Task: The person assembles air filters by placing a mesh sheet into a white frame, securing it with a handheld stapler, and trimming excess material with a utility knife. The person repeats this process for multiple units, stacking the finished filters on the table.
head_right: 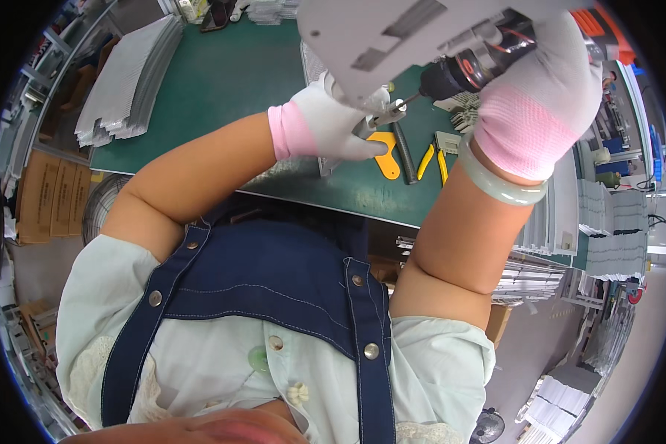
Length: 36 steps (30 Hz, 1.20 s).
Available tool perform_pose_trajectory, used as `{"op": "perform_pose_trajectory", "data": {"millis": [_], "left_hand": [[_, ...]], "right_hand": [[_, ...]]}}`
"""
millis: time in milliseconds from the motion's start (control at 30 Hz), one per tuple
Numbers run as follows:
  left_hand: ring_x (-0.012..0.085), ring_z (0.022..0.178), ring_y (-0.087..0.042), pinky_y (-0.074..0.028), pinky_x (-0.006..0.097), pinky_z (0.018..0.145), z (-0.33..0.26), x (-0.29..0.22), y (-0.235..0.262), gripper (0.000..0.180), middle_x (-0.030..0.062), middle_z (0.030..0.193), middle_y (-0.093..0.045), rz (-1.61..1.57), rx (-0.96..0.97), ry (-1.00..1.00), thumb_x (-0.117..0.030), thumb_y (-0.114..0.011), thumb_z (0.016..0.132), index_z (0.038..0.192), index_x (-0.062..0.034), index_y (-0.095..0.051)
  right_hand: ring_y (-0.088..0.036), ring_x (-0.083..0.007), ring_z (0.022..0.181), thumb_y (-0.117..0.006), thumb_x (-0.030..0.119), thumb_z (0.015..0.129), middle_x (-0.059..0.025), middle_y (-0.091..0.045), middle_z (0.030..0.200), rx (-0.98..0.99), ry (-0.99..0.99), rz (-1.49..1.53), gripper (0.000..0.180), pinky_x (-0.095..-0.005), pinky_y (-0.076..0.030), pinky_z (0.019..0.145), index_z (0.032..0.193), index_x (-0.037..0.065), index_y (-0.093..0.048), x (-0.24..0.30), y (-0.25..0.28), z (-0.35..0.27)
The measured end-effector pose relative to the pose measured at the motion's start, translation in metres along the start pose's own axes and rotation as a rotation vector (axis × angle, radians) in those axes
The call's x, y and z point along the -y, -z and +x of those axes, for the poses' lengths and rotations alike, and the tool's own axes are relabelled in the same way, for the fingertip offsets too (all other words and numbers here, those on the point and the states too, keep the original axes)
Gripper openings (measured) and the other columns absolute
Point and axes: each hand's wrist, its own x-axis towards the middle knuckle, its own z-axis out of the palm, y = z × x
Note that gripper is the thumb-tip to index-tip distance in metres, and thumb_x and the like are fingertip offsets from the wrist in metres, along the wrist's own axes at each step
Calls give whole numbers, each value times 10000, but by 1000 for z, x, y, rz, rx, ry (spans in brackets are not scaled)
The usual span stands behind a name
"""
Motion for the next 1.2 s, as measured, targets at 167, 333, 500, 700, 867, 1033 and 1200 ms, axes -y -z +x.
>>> {"op": "perform_pose_trajectory", "data": {"millis": [167,333,500,700,867,1033,1200], "left_hand": [[307,1038,-572,-350,459,1003,10,-15,7,339,110,968,-634,-6,253,-20,-349,-656,731,938,-83,-684],[351,885,-643,-389,442,1010,-36,-3,-22,546,152,843,-664,-158,596,-232,-490,-713,729,1030,-35,-694],[337,1124,-587,-484,418,938,-95,149,-7,564,173,1202,-615,488,604,903,-450,-620,867,1250,-36,-604],[322,1121,-627,-485,407,965,-88,192,50,598,199,1168,-662,338,904,768,-503,-623,895,1212,4,-634],[273,859,-651,-512,377,777,6,96,125,356,106,962,-687,198,168,432,-335,-704,896,1093,-46,-643],[293,694,-622,-497,398,649,-15,-33,128,144,101,743,-580,124,131,-55,-200,-707,817,864,-83,-636],[292,633,-602,-475,420,548,-53,-80,103,166,63,702,-565,3,492,-14,-143,-720,745,805,-102,-570]], "right_hand": [[-622,-126,960,-569,15,934,-36,-657,1114,243,386,-664,352,-267,-498,884,1258,115,-662,-23,61,30],[-605,-137,848,-436,20,995,-102,-648,1045,93,18,-272,389,-276,-515,798,1358,53,-571,16,71,37],[-612,-144,846,-471,129,1014,-105,-657,1065,-14,-106,-314,330,-261,-514,739,1293,49,-629,22,121,43],[-634,-141,881,-463,94,1014,-110,-660,1089,79,53,-630,330,-275,-532,768,1298,73,-630,19,153,41],[-558,-62,590,-732,233,893,-11,-644,767,-157,-40,-542,248,-204,-437,543,995,28,-638,9,124,41],[-560,-71,615,-792,248,844,-5,-651,783,-206,125,-662,315,-240,-466,589,977,13,-629,-21,132,13],[-618,-97,654,-760,200,871,-48,-676,798,-138,90,-426,270,-258,-506,624,964,-15,-626,-42,91,-21]]}}
